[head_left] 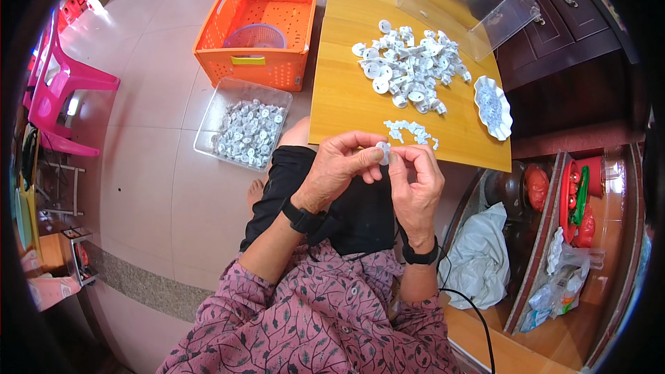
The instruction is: Manually assemble small white plastic parts on a wooden table.
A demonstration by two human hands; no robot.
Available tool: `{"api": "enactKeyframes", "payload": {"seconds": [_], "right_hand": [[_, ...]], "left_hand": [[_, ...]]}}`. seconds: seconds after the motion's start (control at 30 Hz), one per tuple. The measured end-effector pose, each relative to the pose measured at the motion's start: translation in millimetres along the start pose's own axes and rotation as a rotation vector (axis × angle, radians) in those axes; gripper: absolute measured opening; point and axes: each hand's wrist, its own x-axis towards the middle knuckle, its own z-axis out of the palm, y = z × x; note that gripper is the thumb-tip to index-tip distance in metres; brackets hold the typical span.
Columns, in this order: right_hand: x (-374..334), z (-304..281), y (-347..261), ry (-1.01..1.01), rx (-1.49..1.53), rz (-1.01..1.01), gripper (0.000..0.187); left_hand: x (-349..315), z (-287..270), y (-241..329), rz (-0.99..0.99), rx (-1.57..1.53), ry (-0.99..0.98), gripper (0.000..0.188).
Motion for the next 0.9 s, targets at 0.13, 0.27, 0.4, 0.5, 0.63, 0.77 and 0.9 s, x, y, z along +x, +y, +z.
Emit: {"api": "enactKeyframes", "payload": {"seconds": [0.13,0.27,0.4,0.5,0.63,0.77,0.9], "right_hand": [[-1.1,1.6,-0.6,-0.016,-0.012,0.017,0.007],[-3.4,4.0,-1.1,-0.002,-0.037,0.032,0.008],[-6.5,4.6,3.1,0.004,-0.054,-0.004,0.009],[-6.9,4.2,3.8,0.005,-0.081,-0.023,0.009],[-6.2,2.5,5.5,-0.018,-0.099,-0.050,0.010],[-7.1,3.5,4.1,-0.045,-0.104,-0.067,0.010],[-7.4,3.6,1.1,-0.073,-0.117,-0.054,0.010]], "left_hand": [[-0.4,0.6,0.9,-0.007,0.006,0.009,0.026],[-0.1,3.0,-0.2,0.002,-0.019,0.028,0.024],[0.2,3.9,0.7,0.011,0.018,0.035,0.025],[0.0,3.5,1.2,0.009,0.036,0.033,0.025],[-0.8,1.7,1.9,-0.002,0.064,0.035,0.024],[-2.3,0.8,3.7,0.005,0.075,0.028,0.024],[-3.4,2.1,6.2,0.009,0.082,0.031,0.023]]}}
